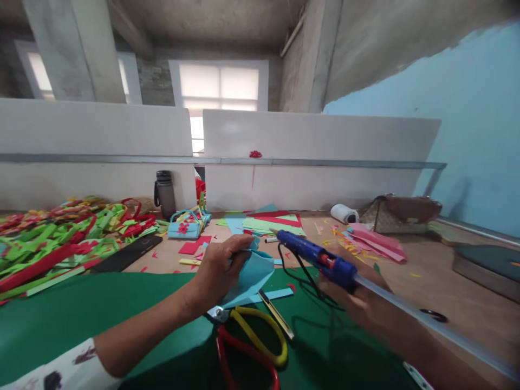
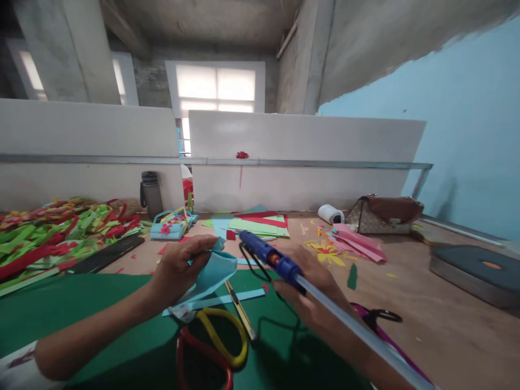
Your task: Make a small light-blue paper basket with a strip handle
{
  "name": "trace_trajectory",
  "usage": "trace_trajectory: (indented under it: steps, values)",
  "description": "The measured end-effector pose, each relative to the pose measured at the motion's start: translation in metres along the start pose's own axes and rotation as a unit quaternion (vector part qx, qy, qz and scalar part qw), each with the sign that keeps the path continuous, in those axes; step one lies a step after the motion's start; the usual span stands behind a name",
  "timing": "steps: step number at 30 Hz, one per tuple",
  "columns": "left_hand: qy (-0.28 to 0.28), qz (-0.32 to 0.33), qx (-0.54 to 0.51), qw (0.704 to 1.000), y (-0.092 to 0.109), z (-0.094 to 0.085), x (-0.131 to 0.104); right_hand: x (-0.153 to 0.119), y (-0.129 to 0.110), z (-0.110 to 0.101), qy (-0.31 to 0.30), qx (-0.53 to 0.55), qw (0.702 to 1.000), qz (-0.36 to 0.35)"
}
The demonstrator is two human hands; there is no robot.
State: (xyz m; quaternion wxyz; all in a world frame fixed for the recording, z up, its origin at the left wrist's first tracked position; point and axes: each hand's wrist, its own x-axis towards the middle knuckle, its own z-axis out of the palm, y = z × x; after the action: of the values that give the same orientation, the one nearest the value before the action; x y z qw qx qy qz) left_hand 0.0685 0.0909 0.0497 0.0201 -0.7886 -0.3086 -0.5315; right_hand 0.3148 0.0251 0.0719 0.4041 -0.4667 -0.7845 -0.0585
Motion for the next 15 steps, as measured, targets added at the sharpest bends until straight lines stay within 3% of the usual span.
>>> trace_trajectory:
  steps: [4,15]
  values:
    - [0.003,-0.012,0.008,1.000,-0.002,0.002,-0.001,-0.009,-0.006,0.003,0.006,0.040,0.999,-0.005]
    - [-0.009,0.006,0.004,1.000,-0.002,0.004,-0.002,-0.021,-0.007,0.009,-0.066,0.044,0.996,0.036]
